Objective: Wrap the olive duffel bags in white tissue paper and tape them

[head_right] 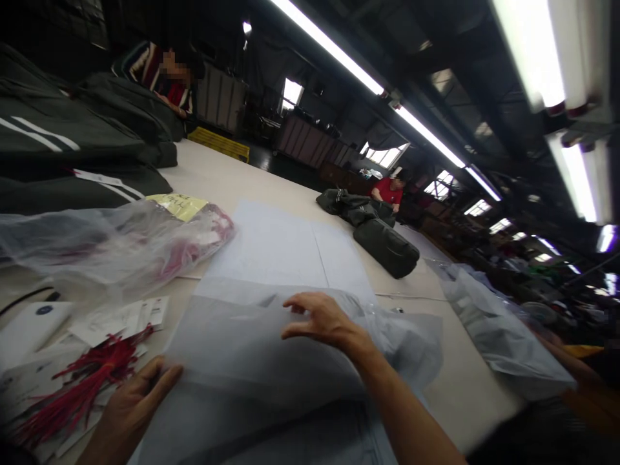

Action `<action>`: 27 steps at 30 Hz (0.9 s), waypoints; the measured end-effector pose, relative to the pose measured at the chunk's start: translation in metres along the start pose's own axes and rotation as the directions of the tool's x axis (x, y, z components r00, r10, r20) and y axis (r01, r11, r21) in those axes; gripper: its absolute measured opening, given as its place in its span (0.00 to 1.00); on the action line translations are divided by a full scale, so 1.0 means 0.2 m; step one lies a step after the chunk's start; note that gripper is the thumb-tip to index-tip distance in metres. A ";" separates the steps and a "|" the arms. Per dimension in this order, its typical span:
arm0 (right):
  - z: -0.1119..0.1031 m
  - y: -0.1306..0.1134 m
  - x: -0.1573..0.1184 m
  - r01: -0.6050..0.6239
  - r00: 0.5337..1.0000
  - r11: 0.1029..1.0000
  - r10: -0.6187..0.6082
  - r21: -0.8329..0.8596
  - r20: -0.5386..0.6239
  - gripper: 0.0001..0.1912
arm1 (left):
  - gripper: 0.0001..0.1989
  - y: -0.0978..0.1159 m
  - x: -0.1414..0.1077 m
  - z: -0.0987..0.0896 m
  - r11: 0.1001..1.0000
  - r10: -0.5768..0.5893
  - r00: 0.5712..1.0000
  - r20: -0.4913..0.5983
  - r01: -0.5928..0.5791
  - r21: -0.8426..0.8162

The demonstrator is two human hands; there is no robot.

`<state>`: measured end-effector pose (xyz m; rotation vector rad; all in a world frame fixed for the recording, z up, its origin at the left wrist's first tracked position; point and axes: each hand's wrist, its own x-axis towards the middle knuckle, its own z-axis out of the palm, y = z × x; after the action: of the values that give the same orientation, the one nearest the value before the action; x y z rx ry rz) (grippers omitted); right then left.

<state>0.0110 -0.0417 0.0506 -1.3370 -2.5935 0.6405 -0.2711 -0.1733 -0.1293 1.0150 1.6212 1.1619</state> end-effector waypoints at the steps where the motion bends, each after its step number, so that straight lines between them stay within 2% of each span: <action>1: -0.06 0.06 -0.07 -0.082 0.996 0.996 0.081 0.022 0.020 0.24 | 0.26 0.00 -0.01 0.00 1.000 -0.009 1.000 -0.021 0.009 -0.002; 3: -0.14 0.17 -0.19 -0.204 0.977 0.978 0.201 0.042 0.067 0.18 | 0.26 0.02 -0.02 0.01 1.000 -0.028 0.998 -0.048 0.027 -0.003; 6: -0.17 0.26 -0.28 -0.234 0.971 0.971 0.230 0.052 0.071 0.12 | 0.24 0.05 -0.05 0.02 0.999 -0.047 0.995 -0.082 0.047 0.001; 12: -0.03 0.35 -0.23 -0.070 0.988 0.998 0.070 0.003 -0.136 0.16 | 0.21 0.09 -0.09 0.02 0.998 -0.044 0.982 -0.186 0.051 0.037; 18: 0.13 0.48 -0.18 -0.043 0.929 0.999 0.035 -0.014 -0.368 0.19 | 0.17 0.07 -0.13 0.06 0.988 0.013 0.956 -0.293 0.034 0.153; 21: 0.15 0.51 -0.17 -0.016 0.918 1.000 0.020 0.013 -0.396 0.19 | 0.18 0.03 -0.11 0.08 0.986 0.002 0.947 -0.320 0.053 0.161; 24: 0.15 0.52 -0.17 -0.020 0.923 0.997 0.048 0.077 -0.383 0.18 | 0.22 -0.04 -0.06 0.04 0.975 0.006 0.949 -0.315 0.065 0.214; 26: 0.15 0.52 -0.16 -0.026 0.926 0.993 0.066 0.111 -0.371 0.18 | 0.25 -0.06 -0.03 0.00 0.947 0.088 0.928 -0.362 0.034 0.318; 27: 0.15 0.52 -0.16 -0.026 0.928 0.992 0.070 0.124 -0.365 0.17 | 0.25 -0.06 -0.02 -0.02 0.921 0.182 0.900 -0.396 -0.015 0.390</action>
<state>0.0968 -0.0228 -0.0203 -1.3399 -2.1965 0.4832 -0.2760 -0.1802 -0.1390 1.1513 2.2319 1.2265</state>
